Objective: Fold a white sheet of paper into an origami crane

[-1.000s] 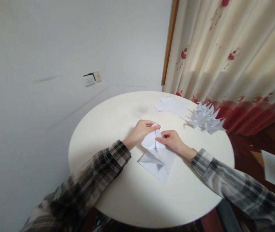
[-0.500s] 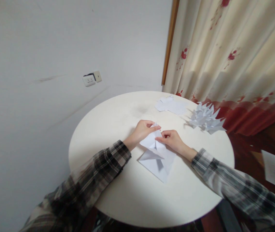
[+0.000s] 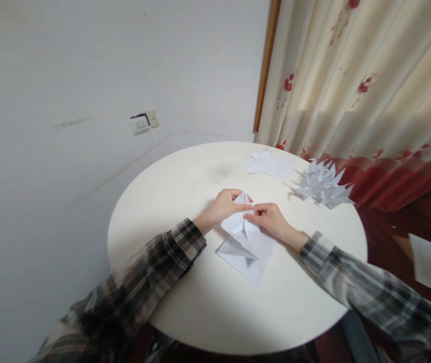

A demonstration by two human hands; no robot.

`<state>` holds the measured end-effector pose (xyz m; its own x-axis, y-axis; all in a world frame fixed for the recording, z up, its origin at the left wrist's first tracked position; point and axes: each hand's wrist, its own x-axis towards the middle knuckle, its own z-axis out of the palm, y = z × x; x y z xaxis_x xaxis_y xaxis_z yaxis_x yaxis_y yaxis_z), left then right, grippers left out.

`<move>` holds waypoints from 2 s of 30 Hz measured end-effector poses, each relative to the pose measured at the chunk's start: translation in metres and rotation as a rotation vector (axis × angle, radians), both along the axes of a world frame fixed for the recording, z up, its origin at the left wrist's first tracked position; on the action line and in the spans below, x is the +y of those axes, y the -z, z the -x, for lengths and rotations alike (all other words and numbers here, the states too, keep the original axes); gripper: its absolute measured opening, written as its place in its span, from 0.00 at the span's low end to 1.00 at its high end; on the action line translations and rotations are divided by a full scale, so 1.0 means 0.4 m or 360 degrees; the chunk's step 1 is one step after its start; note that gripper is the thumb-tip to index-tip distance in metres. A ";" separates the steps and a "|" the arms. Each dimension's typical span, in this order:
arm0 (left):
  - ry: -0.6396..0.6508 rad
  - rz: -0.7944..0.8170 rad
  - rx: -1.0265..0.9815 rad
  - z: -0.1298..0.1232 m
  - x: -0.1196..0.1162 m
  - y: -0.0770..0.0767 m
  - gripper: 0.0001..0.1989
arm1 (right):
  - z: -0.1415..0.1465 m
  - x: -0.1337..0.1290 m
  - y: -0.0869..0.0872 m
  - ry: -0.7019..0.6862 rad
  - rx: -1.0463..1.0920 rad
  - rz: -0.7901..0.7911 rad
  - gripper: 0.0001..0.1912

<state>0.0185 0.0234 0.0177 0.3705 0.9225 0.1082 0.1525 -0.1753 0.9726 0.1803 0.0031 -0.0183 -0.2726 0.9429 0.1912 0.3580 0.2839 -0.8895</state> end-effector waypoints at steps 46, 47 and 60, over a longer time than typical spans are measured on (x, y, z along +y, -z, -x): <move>0.0003 -0.0139 0.0178 0.025 0.010 -0.029 0.10 | -0.035 0.023 0.011 -0.0029 -0.0098 -0.0308 0.16; 0.0021 -0.0191 0.0211 0.023 0.010 -0.029 0.10 | -0.037 0.027 0.012 -0.0020 -0.0121 -0.0339 0.16; 0.0173 -0.0337 0.0712 0.047 0.010 -0.004 0.12 | -0.050 0.044 0.017 -0.0184 -0.0428 -0.0491 0.05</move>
